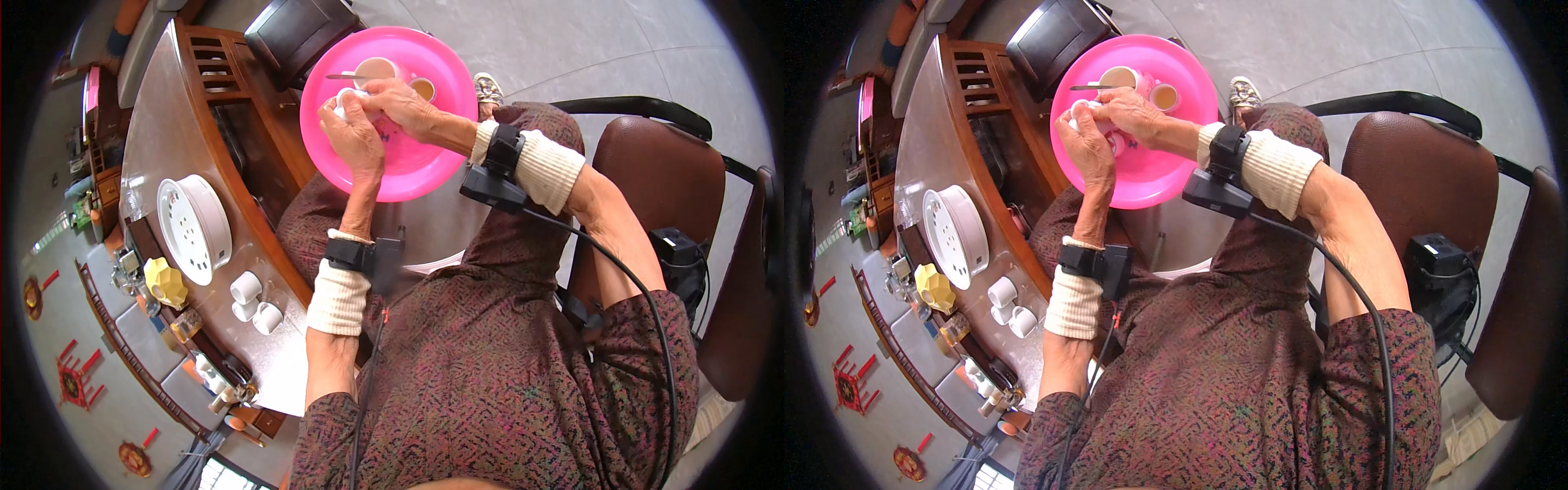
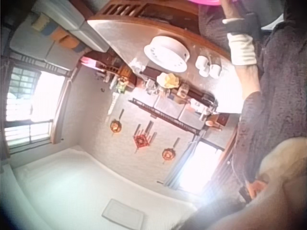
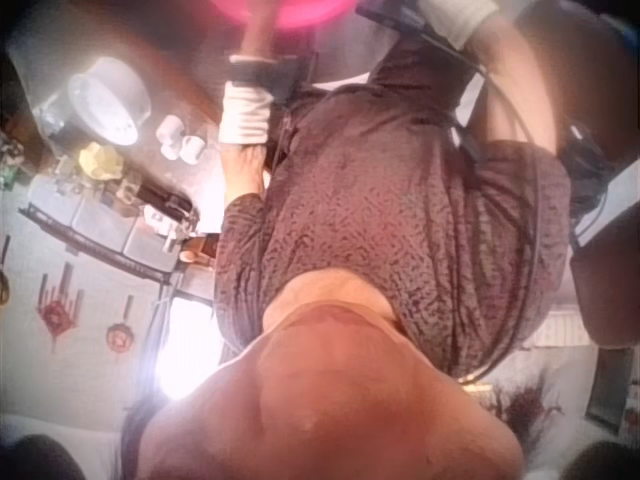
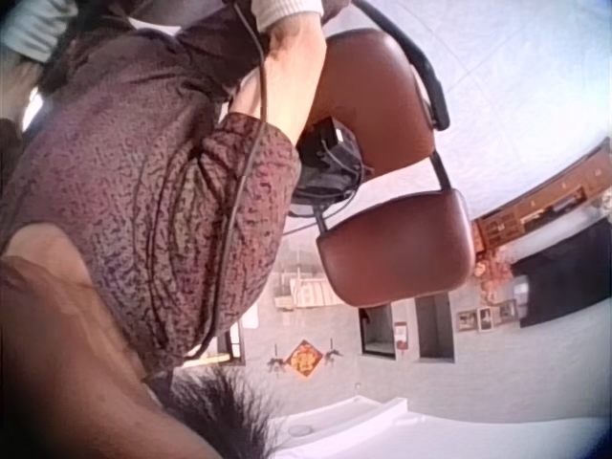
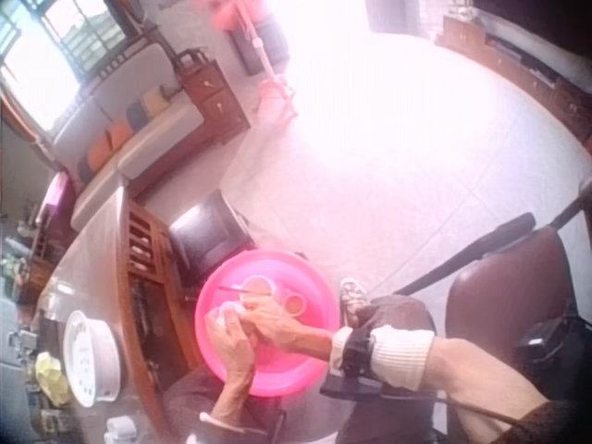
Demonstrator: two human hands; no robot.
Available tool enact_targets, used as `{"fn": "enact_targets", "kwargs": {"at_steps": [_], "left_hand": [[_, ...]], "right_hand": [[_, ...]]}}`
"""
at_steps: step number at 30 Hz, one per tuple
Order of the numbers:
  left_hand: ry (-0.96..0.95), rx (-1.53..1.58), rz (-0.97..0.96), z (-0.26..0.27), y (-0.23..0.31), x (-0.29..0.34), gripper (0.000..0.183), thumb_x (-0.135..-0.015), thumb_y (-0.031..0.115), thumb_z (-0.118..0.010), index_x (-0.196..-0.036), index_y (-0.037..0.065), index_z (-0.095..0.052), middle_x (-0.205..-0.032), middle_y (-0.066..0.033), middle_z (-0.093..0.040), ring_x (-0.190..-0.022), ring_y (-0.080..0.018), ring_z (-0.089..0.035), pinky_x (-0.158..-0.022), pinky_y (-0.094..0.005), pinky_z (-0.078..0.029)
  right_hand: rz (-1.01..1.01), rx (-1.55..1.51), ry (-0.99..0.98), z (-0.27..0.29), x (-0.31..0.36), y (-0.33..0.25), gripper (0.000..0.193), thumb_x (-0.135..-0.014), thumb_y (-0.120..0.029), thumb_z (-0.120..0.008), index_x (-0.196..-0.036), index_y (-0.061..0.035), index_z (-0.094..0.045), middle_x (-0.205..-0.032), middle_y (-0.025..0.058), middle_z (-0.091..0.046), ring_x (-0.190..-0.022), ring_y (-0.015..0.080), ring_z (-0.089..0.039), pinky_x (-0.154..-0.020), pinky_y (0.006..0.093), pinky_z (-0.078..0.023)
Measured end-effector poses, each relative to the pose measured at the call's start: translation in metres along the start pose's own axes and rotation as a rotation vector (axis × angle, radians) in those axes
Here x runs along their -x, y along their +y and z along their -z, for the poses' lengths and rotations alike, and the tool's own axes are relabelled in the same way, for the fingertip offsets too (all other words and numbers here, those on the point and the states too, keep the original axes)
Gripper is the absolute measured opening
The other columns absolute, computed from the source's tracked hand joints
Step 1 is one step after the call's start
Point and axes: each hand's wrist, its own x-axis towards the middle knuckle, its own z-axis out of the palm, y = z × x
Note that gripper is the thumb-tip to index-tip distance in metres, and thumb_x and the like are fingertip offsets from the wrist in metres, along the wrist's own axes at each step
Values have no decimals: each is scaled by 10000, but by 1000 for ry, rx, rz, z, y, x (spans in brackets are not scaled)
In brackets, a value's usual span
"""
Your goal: The person is cleaning small white teacups using a cloth over a pink basin.
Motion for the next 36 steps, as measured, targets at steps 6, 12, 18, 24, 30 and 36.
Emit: {"fn": "enact_targets", "kwargs": {"at_steps": [6, 12, 18, 24, 30, 36], "left_hand": [[-181, 594, 813, 17, 4, -21, 309, -925, 333, -425, -956, 32, -487, -726, -82, -547, -520, -166, -541, -368, -274, -413], [-244, 651, 791, 21, -1, -20, 333, -920, 335, -439, -1033, 22, -441, -767, -97, -549, -540, -165, -545, -357, -280, -411], [-172, 201, 57, -1, -4, 12, 401, -905, 290, -514, -1121, -5, -349, -867, -110, -525, -606, -122, -543, -458, -215, -419], [-164, 410, 242, 3, -13, 13, 325, -921, 299, -477, -1072, 30, -377, -792, -102, -526, -503, -117, -504, -390, -224, -394], [-340, 715, 904, 33, 7, -28, 394, -932, 435, -357, -912, 75, -515, -679, -35, -550, -469, -122, -508, -339, -254, -376], [-279, 533, 649, 16, 16, -17, 443, -938, 422, -382, -1084, 4, -364, -832, -130, -543, -504, -143, -534, -364, -241, -415]], "right_hand": [[452, 616, -34, -4, -6, 13, 259, -849, -211, -549, -950, 27, -571, -796, 94, -611, -691, 154, -572, -608, 300, -475], [290, 410, -39, -12, 2, 6, 269, -884, -223, -511, -940, 34, -566, -803, 81, -617, -693, 134, -553, -658, 313, -482], [14, -92, 28, 1, -6, 2, 330, -920, -313, -498, -839, -19, -624, -713, 34, -600, -604, 80, -543, -412, 221, -415], [174, 330, 9, 0, -2, 2, 308, -921, -306, -480, -881, -45, -637, -658, 19, -589, -550, 63, -531, -486, 223, -442], [367, 574, -138, -12, 8, -3, 247, -877, -209, -486, -918, 25, -555, -878, 147, -606, -845, 236, -589, -741, 355, -455], [166, 212, 83, -10, -4, -12, 241, -884, -221, -534, -855, 6, -611, -690, 81, -614, -605, 138, -585, -529, 297, -476]]}}
